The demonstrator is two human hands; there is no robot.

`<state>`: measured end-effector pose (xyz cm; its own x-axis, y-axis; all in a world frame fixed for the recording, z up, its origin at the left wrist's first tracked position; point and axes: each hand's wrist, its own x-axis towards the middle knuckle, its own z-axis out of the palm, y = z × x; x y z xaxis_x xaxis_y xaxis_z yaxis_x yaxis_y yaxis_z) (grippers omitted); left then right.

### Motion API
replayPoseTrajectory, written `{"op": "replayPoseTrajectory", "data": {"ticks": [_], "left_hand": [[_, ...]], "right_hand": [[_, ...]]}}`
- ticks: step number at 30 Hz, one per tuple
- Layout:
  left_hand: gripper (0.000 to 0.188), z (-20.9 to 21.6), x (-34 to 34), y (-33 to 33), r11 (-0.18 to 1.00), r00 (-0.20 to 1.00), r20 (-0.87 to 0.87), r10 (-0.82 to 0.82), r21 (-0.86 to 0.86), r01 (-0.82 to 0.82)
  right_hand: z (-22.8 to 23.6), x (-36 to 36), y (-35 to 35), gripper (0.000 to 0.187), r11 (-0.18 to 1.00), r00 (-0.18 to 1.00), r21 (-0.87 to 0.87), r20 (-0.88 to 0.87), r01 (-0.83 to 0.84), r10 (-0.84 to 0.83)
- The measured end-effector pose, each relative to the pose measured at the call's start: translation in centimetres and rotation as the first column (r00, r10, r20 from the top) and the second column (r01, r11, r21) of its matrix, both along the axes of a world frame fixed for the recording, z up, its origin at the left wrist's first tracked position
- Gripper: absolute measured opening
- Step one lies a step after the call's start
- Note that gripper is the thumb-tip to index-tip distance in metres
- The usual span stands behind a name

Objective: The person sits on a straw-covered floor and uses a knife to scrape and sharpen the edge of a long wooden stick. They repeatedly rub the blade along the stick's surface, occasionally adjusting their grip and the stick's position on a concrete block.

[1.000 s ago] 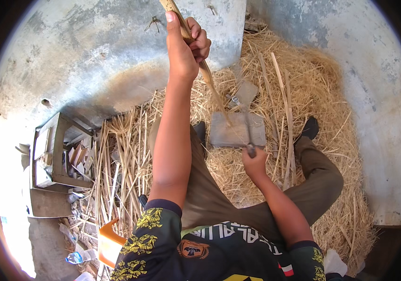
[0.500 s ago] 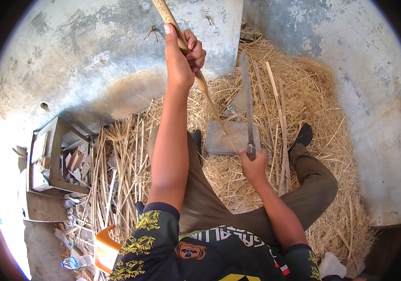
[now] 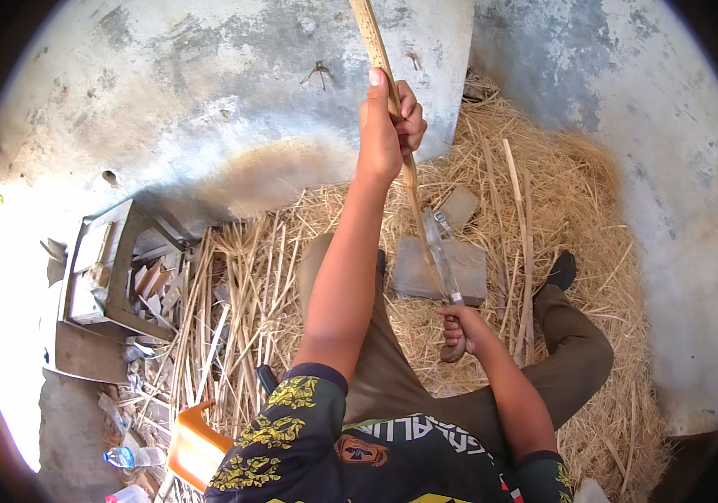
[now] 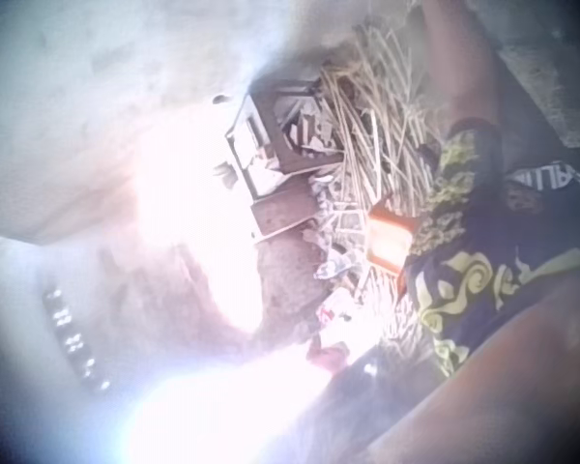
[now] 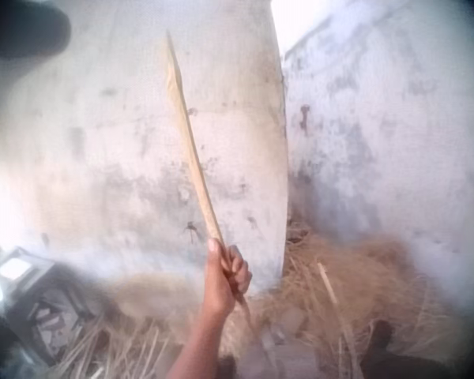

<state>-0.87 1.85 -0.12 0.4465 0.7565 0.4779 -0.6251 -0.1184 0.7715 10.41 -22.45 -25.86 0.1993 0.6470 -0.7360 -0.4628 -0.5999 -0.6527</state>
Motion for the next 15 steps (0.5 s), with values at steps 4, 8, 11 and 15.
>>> {"op": "replayPoseTrajectory", "data": {"ticks": [4,8,11,15], "left_hand": [[0.066,-0.2,-0.4,0.5,0.997,0.997,0.019,0.078,0.01,-0.078],[0.067,-0.1,-0.6,0.7,0.992,0.992,0.032,0.125,-0.014,-0.124],[0.069,-0.5,-0.7,1.1,0.993,0.993,0.028,0.118,-0.027,-0.118],[0.068,-0.2,-0.5,0.9,0.997,0.997,0.028,0.073,-0.004,-0.073]], "right_hand": [[3.3,-1.2,-0.3,0.029,0.956,0.899,0.285,0.397,0.071,-0.185],[0.7,-0.1,0.2,0.036,0.851,0.711,0.526,0.593,0.013,-0.377],[-1.9,-0.8,-0.3,0.032,0.955,0.597,0.287,0.78,-0.073,-0.188],[-3.7,0.1,-0.6,0.024,0.977,0.69,-0.168,0.693,-0.129,0.21]]}}
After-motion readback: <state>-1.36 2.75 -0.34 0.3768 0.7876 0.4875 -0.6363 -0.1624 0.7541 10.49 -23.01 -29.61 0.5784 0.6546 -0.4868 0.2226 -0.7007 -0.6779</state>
